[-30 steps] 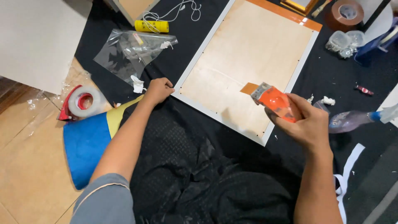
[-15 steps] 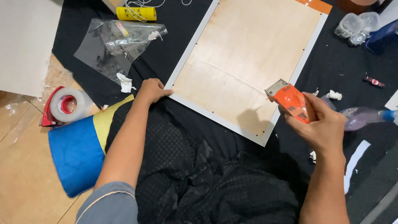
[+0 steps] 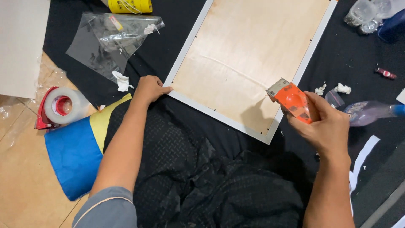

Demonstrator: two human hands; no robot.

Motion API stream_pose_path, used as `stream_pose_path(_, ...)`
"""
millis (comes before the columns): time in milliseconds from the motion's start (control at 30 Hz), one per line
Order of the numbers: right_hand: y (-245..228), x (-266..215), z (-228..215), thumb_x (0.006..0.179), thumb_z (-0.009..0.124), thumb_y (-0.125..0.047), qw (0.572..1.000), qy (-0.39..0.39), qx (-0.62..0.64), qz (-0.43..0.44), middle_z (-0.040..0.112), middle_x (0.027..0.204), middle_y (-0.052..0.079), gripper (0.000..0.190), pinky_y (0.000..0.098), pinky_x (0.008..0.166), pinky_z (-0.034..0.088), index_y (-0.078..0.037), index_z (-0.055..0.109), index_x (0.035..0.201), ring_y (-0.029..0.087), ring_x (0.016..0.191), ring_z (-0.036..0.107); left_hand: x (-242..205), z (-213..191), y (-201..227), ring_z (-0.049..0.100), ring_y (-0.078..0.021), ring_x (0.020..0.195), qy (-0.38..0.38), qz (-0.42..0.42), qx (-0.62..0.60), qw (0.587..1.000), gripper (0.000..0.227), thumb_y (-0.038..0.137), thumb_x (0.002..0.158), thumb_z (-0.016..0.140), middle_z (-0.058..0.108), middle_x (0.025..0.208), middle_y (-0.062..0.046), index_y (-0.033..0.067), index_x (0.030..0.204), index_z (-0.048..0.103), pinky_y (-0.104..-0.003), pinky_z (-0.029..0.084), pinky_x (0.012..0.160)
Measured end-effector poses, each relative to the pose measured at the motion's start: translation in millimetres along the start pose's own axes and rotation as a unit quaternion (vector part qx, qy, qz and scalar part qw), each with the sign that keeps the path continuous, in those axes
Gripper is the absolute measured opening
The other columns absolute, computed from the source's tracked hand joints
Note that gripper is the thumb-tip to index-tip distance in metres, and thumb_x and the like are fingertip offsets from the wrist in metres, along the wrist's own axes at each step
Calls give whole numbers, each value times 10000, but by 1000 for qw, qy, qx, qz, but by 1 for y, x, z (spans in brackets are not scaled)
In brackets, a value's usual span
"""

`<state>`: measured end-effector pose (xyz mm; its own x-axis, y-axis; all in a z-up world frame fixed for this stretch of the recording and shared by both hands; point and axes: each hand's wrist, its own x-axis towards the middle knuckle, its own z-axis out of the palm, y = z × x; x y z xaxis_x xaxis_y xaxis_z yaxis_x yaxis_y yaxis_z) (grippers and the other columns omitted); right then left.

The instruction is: Applying orange adhesive tape to the edges of a wooden frame backing.

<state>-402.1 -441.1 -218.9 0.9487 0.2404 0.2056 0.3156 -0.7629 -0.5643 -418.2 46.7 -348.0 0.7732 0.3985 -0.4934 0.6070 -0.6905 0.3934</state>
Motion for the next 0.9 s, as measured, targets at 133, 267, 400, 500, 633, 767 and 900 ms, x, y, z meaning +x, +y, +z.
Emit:
stream_pose_path(133, -2, 3, -1, 779, 804, -180, 1000, 0, 6, -5, 734, 994, 60, 526, 303, 760, 464, -44, 738, 1283, 109, 840, 610, 12, 2, -2, 652, -234, 821, 2, 6, 14, 1000, 390, 462, 765, 829, 701, 810, -60, 92, 787, 708, -394, 476, 661)
stream_pose_path(267, 7, 4, 1, 792, 831, -190, 1000, 16, -5, -22, 729, 978, 63, 529, 306, 775, 470, -37, 743, 1291, 116, 824, 606, 31, 6, -5, 677, -308, 827, -36, -1, 63, 997, 437, 505, 732, 781, 710, 735, -113, 75, 743, 704, -410, 495, 716)
stream_pose_path(400, -3, 4, -2, 804, 830, -178, 1000, 11, 4, -21, 725, 982, 56, 515, 296, 758, 467, -25, 738, 1287, 113, 803, 585, 28, 2, 4, 543, -229, 558, -72, -28, 50, 996, 398, 418, 673, 719, 545, 491, -59, 85, 577, 524, -385, 392, 564)
stream_pose_path(500, -7, 5, 0, 795, 828, -167, 1000, 16, 4, -22, 730, 985, 64, 509, 287, 769, 471, -19, 742, 1274, 93, 834, 591, 35, 3, 5, 542, -253, 577, -97, -44, 38, 994, 423, 440, 714, 757, 563, 624, -89, 57, 727, 577, -406, 363, 560)
stream_pose_path(633, -4, 4, 4, 815, 855, -198, 999, 18, -11, -32, 713, 927, 49, 499, 295, 737, 470, -45, 742, 1276, 108, 758, 576, 22, -7, 17, 575, -246, 540, -110, -58, 12, 992, 379, 367, 719, 744, 542, 564, -81, 74, 647, 516, -387, 372, 545)
stream_pose_path(767, -7, 6, 4, 804, 872, -210, 999, 15, 14, -47, 746, 1007, 63, 520, 281, 766, 485, -35, 727, 1271, 93, 847, 622, 25, -6, 22, 555, -265, 568, -121, -55, 34, 991, 342, 335, 735, 712, 541, 664, -110, 42, 746, 535, -403, 364, 535)
stream_pose_path(900, -24, 7, -2, 670, 938, -80, 991, 36, 122, -36, 716, 886, 305, 577, 488, 660, 557, 36, 758, 1206, 505, 782, 696, -11, -2, 21, 500, -475, 1352, 14, -39, -60, 997, 1058, 475, 703, 844, 482, 1438, -369, -111, 1453, 383, -557, 426, 1115)
